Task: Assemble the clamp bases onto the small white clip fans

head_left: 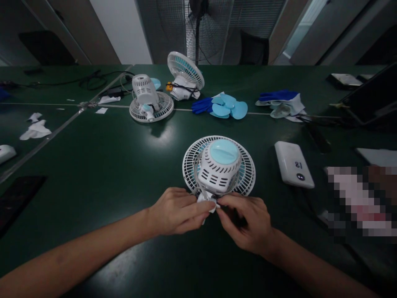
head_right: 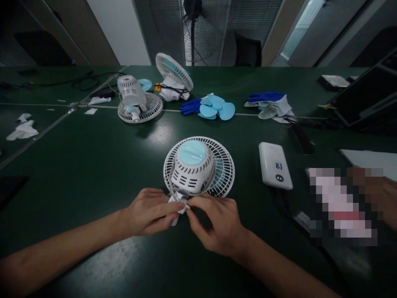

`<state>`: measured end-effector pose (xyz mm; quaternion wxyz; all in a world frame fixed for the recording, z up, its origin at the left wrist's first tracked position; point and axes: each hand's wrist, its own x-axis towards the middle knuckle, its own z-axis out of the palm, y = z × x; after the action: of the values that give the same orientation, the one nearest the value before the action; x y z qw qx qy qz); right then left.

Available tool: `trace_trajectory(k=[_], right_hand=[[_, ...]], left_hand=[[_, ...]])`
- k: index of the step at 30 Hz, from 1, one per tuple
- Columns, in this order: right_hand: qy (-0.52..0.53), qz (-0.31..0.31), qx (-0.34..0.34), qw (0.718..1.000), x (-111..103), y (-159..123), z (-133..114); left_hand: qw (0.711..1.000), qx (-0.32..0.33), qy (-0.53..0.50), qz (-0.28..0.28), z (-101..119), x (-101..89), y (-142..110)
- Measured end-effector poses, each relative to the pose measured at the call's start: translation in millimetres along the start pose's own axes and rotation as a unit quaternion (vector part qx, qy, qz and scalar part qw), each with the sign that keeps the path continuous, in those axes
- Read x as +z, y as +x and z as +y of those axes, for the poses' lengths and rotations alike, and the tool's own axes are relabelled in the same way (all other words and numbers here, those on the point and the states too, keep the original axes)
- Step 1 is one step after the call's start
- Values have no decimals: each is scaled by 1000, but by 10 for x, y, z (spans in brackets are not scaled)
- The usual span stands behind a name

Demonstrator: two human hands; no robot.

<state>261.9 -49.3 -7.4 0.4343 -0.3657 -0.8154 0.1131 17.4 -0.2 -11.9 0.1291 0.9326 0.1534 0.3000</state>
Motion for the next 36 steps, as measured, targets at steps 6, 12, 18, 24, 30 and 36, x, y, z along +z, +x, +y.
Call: trace_trajectory(k=[6, 12, 18, 24, 30, 36], right_hand=[[-61, -20, -59, 996, 22, -79, 50], [-108, -3, -85, 991, 9, -134, 91], [-95, 3, -67, 993, 1, -74, 75], [-21, -2, 32, 999, 45, -67, -62], [376, -46, 498, 780, 120, 55, -455], [366, -41, 523, 769, 57, 55, -529]], left_hand=[[1000, -9, -15, 26, 11, 29, 2], [999, -13, 1, 32, 12, 12, 7], [999, -27, -17, 37, 23, -25, 59], [998, -34, -26, 46, 38, -32, 68], [998, -39, -20, 43, 30, -25, 23], [998, -38, -13, 39, 42, -28, 9]])
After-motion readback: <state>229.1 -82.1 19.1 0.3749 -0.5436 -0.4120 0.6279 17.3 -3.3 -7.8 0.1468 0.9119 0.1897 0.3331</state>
